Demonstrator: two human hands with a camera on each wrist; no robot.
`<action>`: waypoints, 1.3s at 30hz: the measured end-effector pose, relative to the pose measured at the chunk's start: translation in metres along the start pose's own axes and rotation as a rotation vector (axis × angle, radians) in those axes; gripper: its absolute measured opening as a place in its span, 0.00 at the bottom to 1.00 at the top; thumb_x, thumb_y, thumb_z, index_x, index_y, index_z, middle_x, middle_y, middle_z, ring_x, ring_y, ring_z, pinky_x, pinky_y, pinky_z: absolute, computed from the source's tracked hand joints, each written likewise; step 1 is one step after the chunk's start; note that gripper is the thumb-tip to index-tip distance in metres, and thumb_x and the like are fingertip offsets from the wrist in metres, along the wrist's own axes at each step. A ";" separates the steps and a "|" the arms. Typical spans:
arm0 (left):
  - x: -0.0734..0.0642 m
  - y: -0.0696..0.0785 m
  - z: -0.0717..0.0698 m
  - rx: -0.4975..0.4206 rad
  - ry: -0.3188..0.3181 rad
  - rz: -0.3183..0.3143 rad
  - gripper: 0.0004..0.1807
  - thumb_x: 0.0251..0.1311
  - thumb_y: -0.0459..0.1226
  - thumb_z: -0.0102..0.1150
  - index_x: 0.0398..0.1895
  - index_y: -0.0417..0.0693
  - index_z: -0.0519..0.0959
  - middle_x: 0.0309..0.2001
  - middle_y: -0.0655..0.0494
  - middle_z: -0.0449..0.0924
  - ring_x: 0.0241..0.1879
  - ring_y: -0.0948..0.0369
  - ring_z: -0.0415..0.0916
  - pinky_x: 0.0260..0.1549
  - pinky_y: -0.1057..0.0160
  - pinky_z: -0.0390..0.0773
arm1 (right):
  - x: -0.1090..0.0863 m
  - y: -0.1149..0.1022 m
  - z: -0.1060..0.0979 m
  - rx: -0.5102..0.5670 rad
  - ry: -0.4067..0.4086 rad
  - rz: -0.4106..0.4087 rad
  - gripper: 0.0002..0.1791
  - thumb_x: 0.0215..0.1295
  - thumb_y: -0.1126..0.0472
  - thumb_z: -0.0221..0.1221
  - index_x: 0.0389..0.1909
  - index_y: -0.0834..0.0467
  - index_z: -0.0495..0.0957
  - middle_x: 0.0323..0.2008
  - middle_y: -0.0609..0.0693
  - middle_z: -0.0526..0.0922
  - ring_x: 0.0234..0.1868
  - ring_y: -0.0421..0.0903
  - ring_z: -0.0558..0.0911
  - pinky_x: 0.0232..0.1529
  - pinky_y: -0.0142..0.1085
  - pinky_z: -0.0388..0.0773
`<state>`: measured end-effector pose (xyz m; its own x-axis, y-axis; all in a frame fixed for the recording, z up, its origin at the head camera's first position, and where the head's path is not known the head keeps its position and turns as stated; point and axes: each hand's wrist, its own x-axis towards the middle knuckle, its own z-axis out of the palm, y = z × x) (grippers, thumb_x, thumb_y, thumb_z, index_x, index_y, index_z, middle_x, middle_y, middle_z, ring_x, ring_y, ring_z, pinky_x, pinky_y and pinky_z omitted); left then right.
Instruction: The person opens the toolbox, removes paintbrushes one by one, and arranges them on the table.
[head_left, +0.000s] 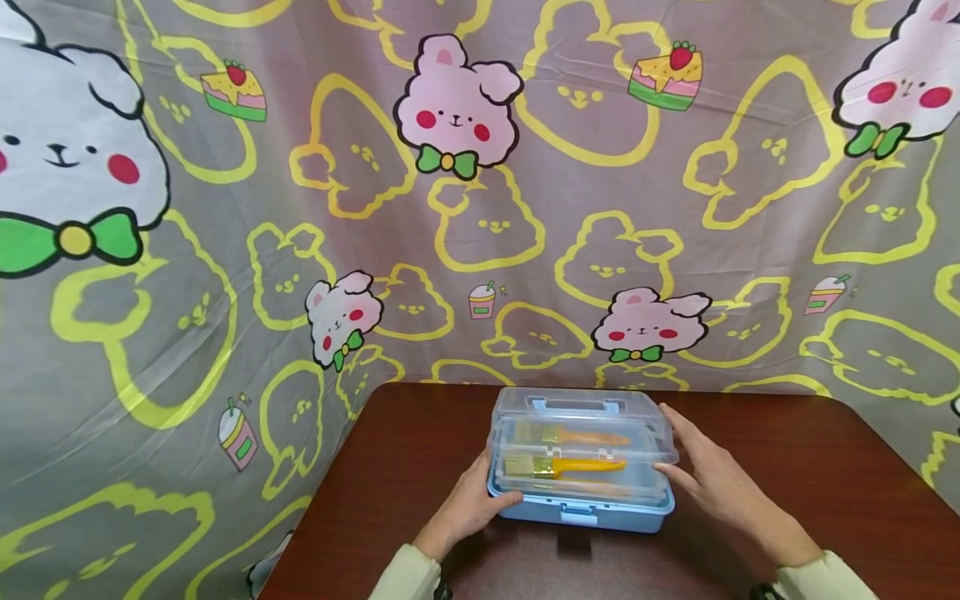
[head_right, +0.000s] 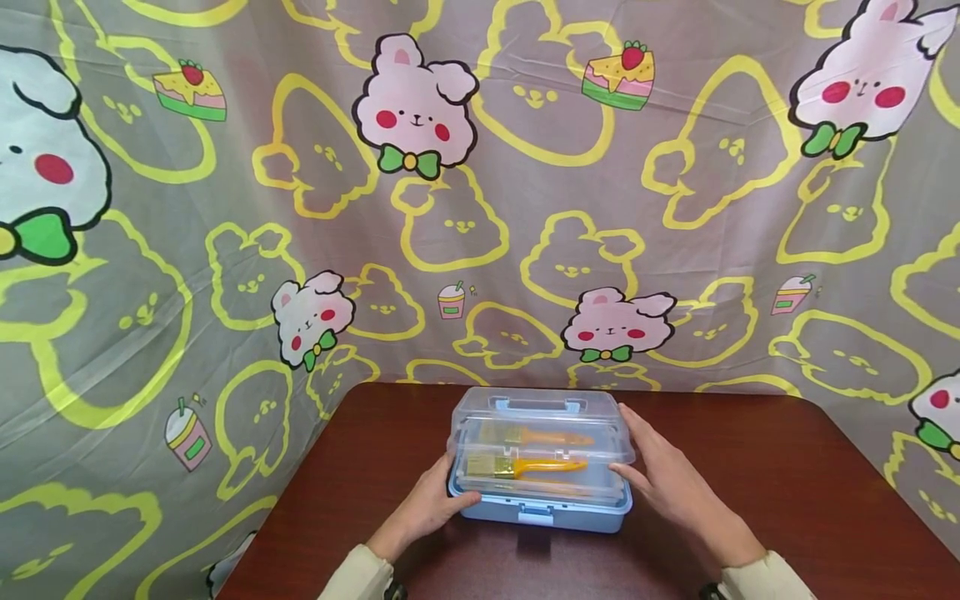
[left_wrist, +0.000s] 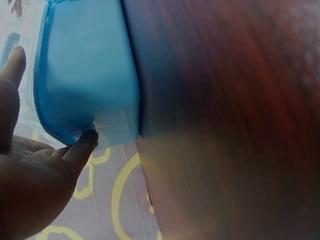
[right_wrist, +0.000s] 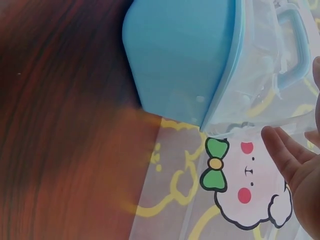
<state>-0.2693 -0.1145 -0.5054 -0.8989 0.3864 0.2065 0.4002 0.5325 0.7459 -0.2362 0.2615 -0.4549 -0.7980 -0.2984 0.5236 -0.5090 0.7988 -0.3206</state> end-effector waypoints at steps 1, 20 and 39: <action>0.000 0.000 0.000 -0.002 -0.006 -0.001 0.50 0.51 0.55 0.66 0.74 0.57 0.50 0.64 0.59 0.65 0.58 0.61 0.67 0.56 0.51 0.67 | 0.001 0.001 0.000 -0.001 0.002 0.002 0.55 0.52 0.57 0.70 0.75 0.50 0.45 0.59 0.59 0.69 0.44 0.48 0.79 0.42 0.49 0.77; 0.001 0.002 0.003 0.022 -0.035 -0.017 0.42 0.58 0.55 0.60 0.72 0.60 0.52 0.61 0.57 0.70 0.55 0.61 0.70 0.53 0.52 0.70 | 0.016 0.007 -0.001 0.037 0.029 0.015 0.50 0.55 0.60 0.68 0.74 0.54 0.47 0.57 0.62 0.69 0.44 0.53 0.77 0.41 0.52 0.77; 0.000 0.005 0.000 0.039 -0.051 -0.048 0.46 0.55 0.57 0.61 0.74 0.54 0.53 0.64 0.51 0.67 0.60 0.56 0.67 0.54 0.50 0.69 | 0.034 0.012 -0.002 0.075 0.061 0.026 0.45 0.58 0.63 0.66 0.73 0.59 0.52 0.59 0.65 0.69 0.45 0.58 0.78 0.41 0.52 0.77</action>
<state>-0.2673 -0.1121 -0.5021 -0.9074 0.3973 0.1373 0.3641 0.5797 0.7290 -0.2689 0.2621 -0.4391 -0.7909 -0.2438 0.5612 -0.5132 0.7639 -0.3913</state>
